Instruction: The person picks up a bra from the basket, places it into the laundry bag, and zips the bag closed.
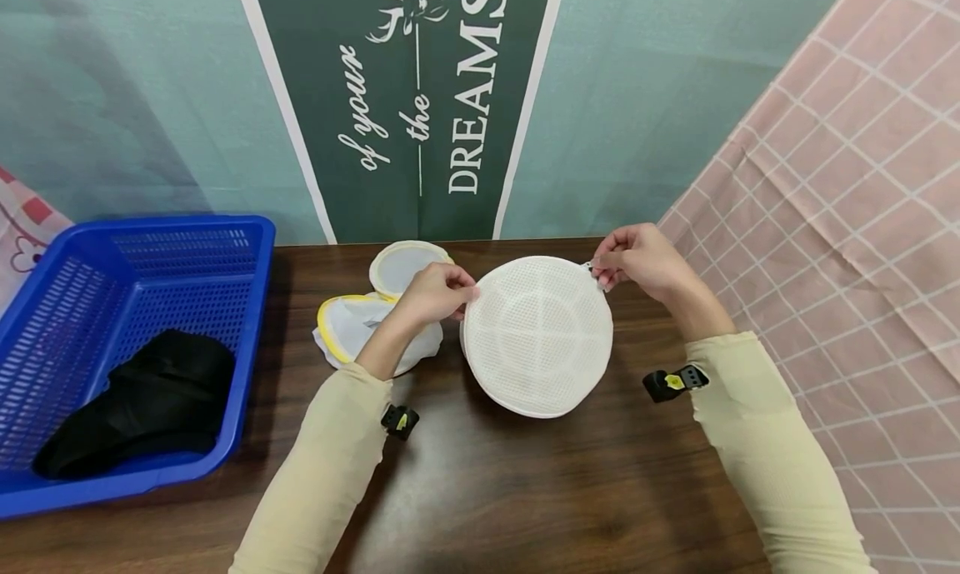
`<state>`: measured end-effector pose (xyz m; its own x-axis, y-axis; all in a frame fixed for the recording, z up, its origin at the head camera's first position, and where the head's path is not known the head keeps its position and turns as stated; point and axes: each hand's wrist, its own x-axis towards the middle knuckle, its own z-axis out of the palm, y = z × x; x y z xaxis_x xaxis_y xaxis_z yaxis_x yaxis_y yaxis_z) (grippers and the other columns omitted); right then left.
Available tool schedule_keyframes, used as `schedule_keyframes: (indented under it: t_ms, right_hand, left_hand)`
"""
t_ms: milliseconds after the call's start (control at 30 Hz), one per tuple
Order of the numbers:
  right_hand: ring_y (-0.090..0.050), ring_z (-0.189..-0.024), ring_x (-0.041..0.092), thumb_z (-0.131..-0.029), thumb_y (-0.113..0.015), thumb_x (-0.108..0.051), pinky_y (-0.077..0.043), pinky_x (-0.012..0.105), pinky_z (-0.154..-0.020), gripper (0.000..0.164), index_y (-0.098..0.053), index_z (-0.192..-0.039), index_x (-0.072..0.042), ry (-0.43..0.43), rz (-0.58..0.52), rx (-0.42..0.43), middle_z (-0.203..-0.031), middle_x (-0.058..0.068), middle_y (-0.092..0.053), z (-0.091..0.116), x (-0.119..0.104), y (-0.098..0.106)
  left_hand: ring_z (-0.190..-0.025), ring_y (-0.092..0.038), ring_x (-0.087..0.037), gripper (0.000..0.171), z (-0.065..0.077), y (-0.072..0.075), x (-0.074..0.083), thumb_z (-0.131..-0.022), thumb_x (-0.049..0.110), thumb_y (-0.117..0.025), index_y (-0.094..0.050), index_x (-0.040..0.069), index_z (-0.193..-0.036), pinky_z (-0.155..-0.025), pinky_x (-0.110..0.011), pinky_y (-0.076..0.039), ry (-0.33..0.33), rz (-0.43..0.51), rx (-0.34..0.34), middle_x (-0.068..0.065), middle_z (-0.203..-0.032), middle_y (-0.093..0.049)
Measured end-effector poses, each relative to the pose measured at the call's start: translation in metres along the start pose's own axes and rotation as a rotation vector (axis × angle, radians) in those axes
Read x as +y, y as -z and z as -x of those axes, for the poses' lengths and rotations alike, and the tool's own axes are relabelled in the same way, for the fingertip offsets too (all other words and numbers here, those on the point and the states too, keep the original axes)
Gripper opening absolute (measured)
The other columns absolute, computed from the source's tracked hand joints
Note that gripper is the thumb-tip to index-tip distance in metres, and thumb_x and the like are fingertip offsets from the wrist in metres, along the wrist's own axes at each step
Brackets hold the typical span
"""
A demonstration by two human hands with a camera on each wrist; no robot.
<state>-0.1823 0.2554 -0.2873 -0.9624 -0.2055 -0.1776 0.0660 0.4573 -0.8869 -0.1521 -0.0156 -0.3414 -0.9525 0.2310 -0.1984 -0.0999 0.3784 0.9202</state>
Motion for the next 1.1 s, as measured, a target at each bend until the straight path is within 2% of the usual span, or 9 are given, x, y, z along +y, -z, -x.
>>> schedule_keyframes:
  t_ms: [200, 267, 367, 533, 667, 767, 933, 1100]
  right_hand:
    - [-0.057, -0.056, 0.017, -0.087, -0.053, 0.006, -0.051, 0.031, -0.055, 0.010, -0.052, -0.087, 0.016, 0.024, 0.015, -0.006, -0.069, 0.014, -0.060, 0.000, -0.008, -0.002]
    - [-0.056, -0.055, 0.017, -0.086, -0.053, 0.007, -0.051, 0.031, -0.055, 0.010, -0.052, -0.086, 0.016, 0.034, 0.012, -0.002, -0.069, 0.014, -0.060, -0.001, -0.009, -0.003]
    - [-0.056, -0.054, 0.017, -0.086, -0.053, 0.007, -0.051, 0.030, -0.054, 0.009, -0.052, -0.085, 0.016, 0.044, 0.013, 0.008, -0.068, 0.014, -0.060, -0.002, -0.010, -0.004]
    - [-0.056, -0.054, 0.016, -0.087, -0.052, 0.005, -0.051, 0.031, -0.055, 0.011, -0.052, -0.085, 0.016, 0.018, 0.023, 0.029, -0.069, 0.013, -0.061, -0.003, -0.008, -0.005]
    - [-0.055, -0.055, 0.016, -0.088, -0.051, 0.004, -0.051, 0.032, -0.056, 0.011, -0.053, -0.086, 0.015, -0.023, 0.030, 0.041, -0.070, 0.014, -0.060, -0.005, -0.005, -0.005]
    - [-0.055, -0.056, 0.015, -0.089, -0.050, 0.003, -0.050, 0.032, -0.056, 0.012, -0.052, -0.087, 0.015, -0.054, 0.023, 0.032, -0.071, 0.014, -0.060, -0.005, -0.002, -0.003]
    - [-0.054, -0.055, 0.014, -0.090, -0.048, 0.003, -0.050, 0.027, -0.055, 0.013, -0.049, -0.089, 0.016, -0.074, -0.029, -0.007, -0.070, 0.011, -0.060, -0.003, 0.005, 0.001]
    - [-0.055, -0.054, 0.013, -0.088, -0.050, 0.004, -0.050, 0.026, -0.054, 0.010, -0.052, -0.084, 0.013, -0.073, -0.089, -0.022, -0.068, 0.010, -0.060, -0.002, 0.011, 0.003]
  left_hand:
    - [-0.064, -0.059, -0.021, 0.015, -0.004, -0.002, 0.004, -0.089, 0.014, -0.059, -0.063, 0.002, -0.097, -0.063, -0.033, -0.053, -0.026, -0.046, -0.002, -0.008, -0.076, -0.053]
    - [-0.064, -0.060, -0.023, 0.013, -0.004, -0.003, 0.005, -0.088, 0.012, -0.060, -0.063, 0.002, -0.095, -0.059, -0.031, -0.053, -0.025, -0.053, 0.003, -0.007, -0.074, -0.052]
    - [-0.058, -0.059, -0.020, 0.010, -0.005, -0.006, 0.007, -0.087, 0.010, -0.060, -0.062, 0.000, -0.090, -0.055, -0.027, -0.052, -0.017, -0.064, 0.024, -0.007, -0.071, -0.051]
    - [-0.050, -0.055, -0.011, 0.010, -0.004, -0.012, 0.008, -0.088, 0.007, -0.057, -0.062, -0.001, -0.087, -0.051, -0.023, -0.051, 0.014, -0.071, 0.092, -0.009, -0.073, -0.055]
    - [-0.049, -0.056, -0.012, 0.011, -0.003, -0.016, 0.008, -0.088, 0.007, -0.057, -0.062, -0.002, -0.088, -0.052, -0.024, -0.051, 0.033, -0.056, 0.145, -0.011, -0.075, -0.057]
    - [-0.051, -0.059, -0.015, 0.012, -0.003, -0.017, 0.006, -0.088, 0.009, -0.057, -0.063, -0.002, -0.087, -0.051, -0.023, -0.049, 0.033, -0.079, 0.185, -0.011, -0.074, -0.058]
    - [-0.061, -0.059, -0.018, 0.014, -0.004, -0.018, 0.002, -0.087, 0.012, -0.058, -0.066, 0.001, -0.084, -0.053, -0.023, -0.043, 0.023, -0.152, 0.255, -0.008, -0.071, -0.060]
    - [-0.071, -0.055, -0.021, 0.013, -0.005, -0.020, 0.000, -0.086, 0.012, -0.058, -0.067, 0.002, -0.082, -0.057, -0.027, -0.043, 0.018, -0.167, 0.303, -0.008, -0.073, -0.059]
